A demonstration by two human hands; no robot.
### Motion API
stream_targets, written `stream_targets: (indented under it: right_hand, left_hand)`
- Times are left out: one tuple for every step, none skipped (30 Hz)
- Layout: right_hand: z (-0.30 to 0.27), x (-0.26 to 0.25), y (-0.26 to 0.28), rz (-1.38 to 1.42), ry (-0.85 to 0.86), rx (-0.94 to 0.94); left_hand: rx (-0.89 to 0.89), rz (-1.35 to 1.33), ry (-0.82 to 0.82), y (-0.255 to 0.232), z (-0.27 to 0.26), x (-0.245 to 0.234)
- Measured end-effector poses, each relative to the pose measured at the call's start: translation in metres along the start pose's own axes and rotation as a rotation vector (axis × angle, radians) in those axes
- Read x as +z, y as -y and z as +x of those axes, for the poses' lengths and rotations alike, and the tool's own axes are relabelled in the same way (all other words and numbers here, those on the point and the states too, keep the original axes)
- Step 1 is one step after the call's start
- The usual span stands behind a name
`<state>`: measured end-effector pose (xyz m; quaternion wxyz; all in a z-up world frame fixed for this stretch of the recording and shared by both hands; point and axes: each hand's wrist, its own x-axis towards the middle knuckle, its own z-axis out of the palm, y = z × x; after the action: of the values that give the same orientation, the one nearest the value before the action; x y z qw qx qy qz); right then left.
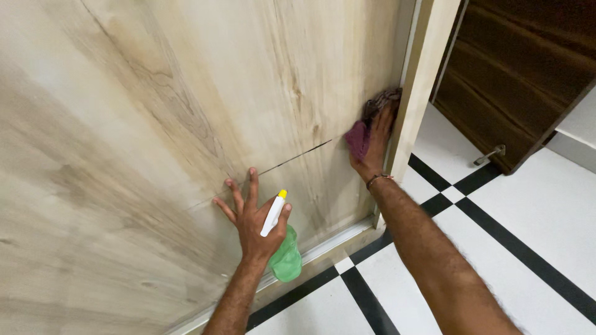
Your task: The person sprays a green liquid from a spray bottle onto a light-colored wooden surface and wipes it with a maroon cloth. The person moves the cloth across the surface in repeated strokes, covering different areas of the panel.
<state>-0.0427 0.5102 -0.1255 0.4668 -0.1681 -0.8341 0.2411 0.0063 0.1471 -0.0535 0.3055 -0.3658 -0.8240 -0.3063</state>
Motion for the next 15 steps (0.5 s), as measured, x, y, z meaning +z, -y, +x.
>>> stream_targets:
  right_hand:
    - [-0.001,0.001,-0.001,-0.043,-0.014,-0.033]
    - [-0.002,0.003,-0.001,-0.087,-0.027,-0.066]
    - [-0.001,0.002,-0.003,-0.139,-0.042,-0.100]
    - [0.002,0.001,-0.004,-0.095,-0.042,-0.061]
    - [0.000,0.002,-0.004,-0.052,-0.030,-0.021]
    - [-0.002,0.004,-0.004,-0.009,-0.018,0.019]
    - [-0.003,0.006,-0.003,0.112,0.041,0.132]
    - [-0.003,0.006,-0.004,0.232,0.100,0.246]
    - [-0.005,0.007,-0.003,0.353,0.158,0.361]
    - [-0.009,0.007,-0.004,0.355,0.083,0.212]
    - [-0.014,0.004,-0.007,0.356,0.000,0.063]
    - [-0.018,0.004,-0.010,0.355,-0.081,-0.087]
    - [-0.023,0.004,-0.014,0.240,-0.087,-0.110]
    - [-0.026,0.006,-0.019,0.125,-0.091,-0.133]
    - [-0.027,0.008,-0.023,0.010,-0.097,-0.158]
  left_hand:
    - [-0.007,-0.007,-0.001,0.000,0.000,0.001]
    - [-0.014,-0.015,-0.002,0.000,-0.001,0.002]
    - [-0.020,-0.030,-0.004,-0.001,0.001,0.005]
    - [-0.002,-0.041,-0.007,0.000,0.003,0.007]
    - [0.003,-0.050,-0.004,0.001,-0.001,0.007]
    - [0.008,-0.060,-0.001,0.002,-0.006,0.008]
    - [0.009,-0.075,0.002,0.004,-0.010,0.010]
    - [0.010,-0.091,0.006,0.005,-0.013,0.012]
    - [0.012,-0.105,0.010,0.005,-0.016,0.014]
    - [0.010,-0.117,0.034,0.004,-0.020,0.016]
    - [0.019,-0.128,0.059,0.004,-0.023,0.018]
    - [0.028,-0.140,0.084,0.004,-0.026,0.020]
    - [0.026,-0.164,0.088,0.004,-0.030,0.022]
    - [0.023,-0.188,0.092,0.004,-0.035,0.024]
    - [0.024,-0.212,0.094,0.005,-0.038,0.027]
